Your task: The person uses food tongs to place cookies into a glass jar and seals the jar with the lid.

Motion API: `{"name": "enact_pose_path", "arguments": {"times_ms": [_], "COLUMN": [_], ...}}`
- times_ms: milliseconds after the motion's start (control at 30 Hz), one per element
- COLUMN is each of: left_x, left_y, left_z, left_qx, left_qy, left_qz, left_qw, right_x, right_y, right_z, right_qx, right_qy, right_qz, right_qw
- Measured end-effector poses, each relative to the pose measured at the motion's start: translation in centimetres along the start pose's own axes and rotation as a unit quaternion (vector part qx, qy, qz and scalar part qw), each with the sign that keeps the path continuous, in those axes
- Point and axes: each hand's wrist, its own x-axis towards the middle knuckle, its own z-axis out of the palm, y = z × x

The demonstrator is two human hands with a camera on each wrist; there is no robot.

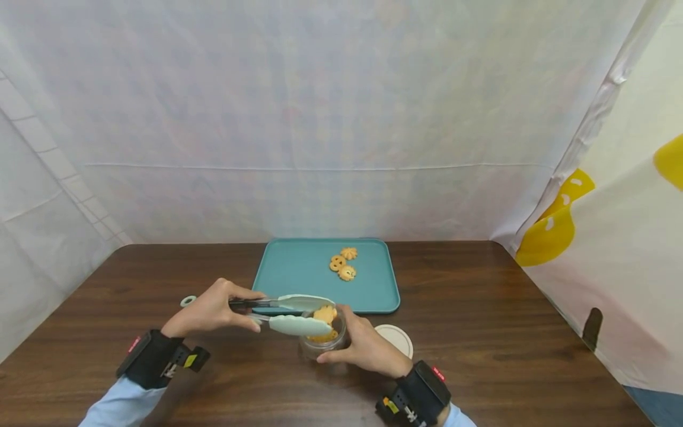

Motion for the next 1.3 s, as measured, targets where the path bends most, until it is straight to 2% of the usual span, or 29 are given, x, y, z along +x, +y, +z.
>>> {"name": "enact_pose_path", "arguments": {"times_ms": [367, 767, 1033, 1167, 1300], "left_x": [0.13, 0.03, 0.1, 0.14, 0.22], "left_y": [0.19, 0.01, -0.12, -0.22, -0.32], "left_z": [-0.18, -0.28, -0.21, -0.07, 0.05], "left_qx": [-0.002, -0.017, -0.024, -0.02, -0.009], "left_qy": [-0.005, -0.019, -0.022, -0.012, 0.018], "left_qz": [-0.007, -0.023, -0.025, -0.028, -0.051], "left_qw": [1.0, 0.9994, 0.9992, 0.9993, 0.9985], "right_x": [0.0, 0.09, 0.05, 0.05, 0.05], "right_y": [0.05, 0.05, 0.11, 0.15, 0.1], "right_z": [-0.1, -0.19, -0.2, -0.13, -0.02], "right_qx": [-0.012, -0.021, -0.018, -0.019, -0.018], "right_qy": [0.005, 0.009, 0.009, 0.01, 0.006], "right_qz": [-0.002, -0.039, -0.043, -0.047, -0.036], "right_qw": [1.0, 0.999, 0.999, 0.999, 0.999]}}
